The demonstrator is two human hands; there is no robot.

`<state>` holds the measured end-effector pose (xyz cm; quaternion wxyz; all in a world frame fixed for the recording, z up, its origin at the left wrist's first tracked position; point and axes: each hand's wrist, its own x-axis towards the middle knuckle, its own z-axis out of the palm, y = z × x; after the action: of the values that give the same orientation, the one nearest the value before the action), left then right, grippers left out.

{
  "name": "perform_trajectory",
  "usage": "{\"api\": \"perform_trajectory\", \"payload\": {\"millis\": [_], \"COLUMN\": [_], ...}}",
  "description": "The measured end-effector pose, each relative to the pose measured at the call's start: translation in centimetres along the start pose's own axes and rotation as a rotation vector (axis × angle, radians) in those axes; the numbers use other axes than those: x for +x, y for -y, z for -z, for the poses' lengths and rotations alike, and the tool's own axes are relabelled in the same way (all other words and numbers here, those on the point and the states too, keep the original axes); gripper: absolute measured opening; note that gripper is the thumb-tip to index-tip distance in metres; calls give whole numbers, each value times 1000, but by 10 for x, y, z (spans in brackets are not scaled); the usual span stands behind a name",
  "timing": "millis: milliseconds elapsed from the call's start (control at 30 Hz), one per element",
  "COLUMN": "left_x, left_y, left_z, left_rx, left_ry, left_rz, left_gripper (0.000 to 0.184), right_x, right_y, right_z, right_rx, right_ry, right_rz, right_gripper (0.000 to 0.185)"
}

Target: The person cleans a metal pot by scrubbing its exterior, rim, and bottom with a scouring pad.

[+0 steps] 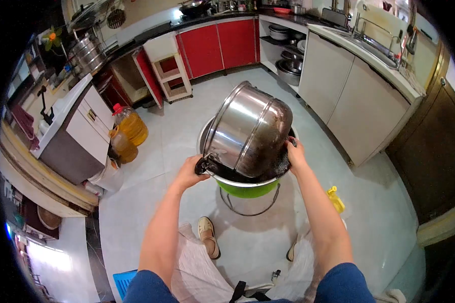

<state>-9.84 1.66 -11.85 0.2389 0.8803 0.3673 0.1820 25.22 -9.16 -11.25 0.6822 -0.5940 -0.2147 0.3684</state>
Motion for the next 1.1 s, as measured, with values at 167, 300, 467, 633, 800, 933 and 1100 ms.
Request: {"api": "perform_trajectory", "payload": {"millis": [167, 300, 467, 633, 800, 933, 1100], "left_x": [-6, -2, 0, 5, 8, 17, 29], "left_y": [-23, -27, -57, -68, -98, -109, -110], "left_z": [4, 4, 6, 15, 25, 29, 36], "left_rx": [15, -136, -398, -470, -485, -435, -517], "left_ry": [-151, -65, -181, -277, -391, -453, -481], "left_rz": [39, -43, 52, 16, -33, -60, -44], "left_gripper": [59, 43, 40, 37, 32, 26, 19], "right_x": [7, 7, -12, 3, 4, -14, -32], "right_y": [-6, 22, 59, 49, 58, 77, 96], "right_z": [6, 15, 20, 35, 31, 9, -12], "right_rx": [25, -339, -650, -625, -459, -191, -142], "right_ry": [7, -240, -337, -270, -201, -99, -66], "right_rz": [-34, 313, 819, 639, 556, 503, 590], "right_gripper": [24, 29, 28, 24, 24, 20, 18]}}
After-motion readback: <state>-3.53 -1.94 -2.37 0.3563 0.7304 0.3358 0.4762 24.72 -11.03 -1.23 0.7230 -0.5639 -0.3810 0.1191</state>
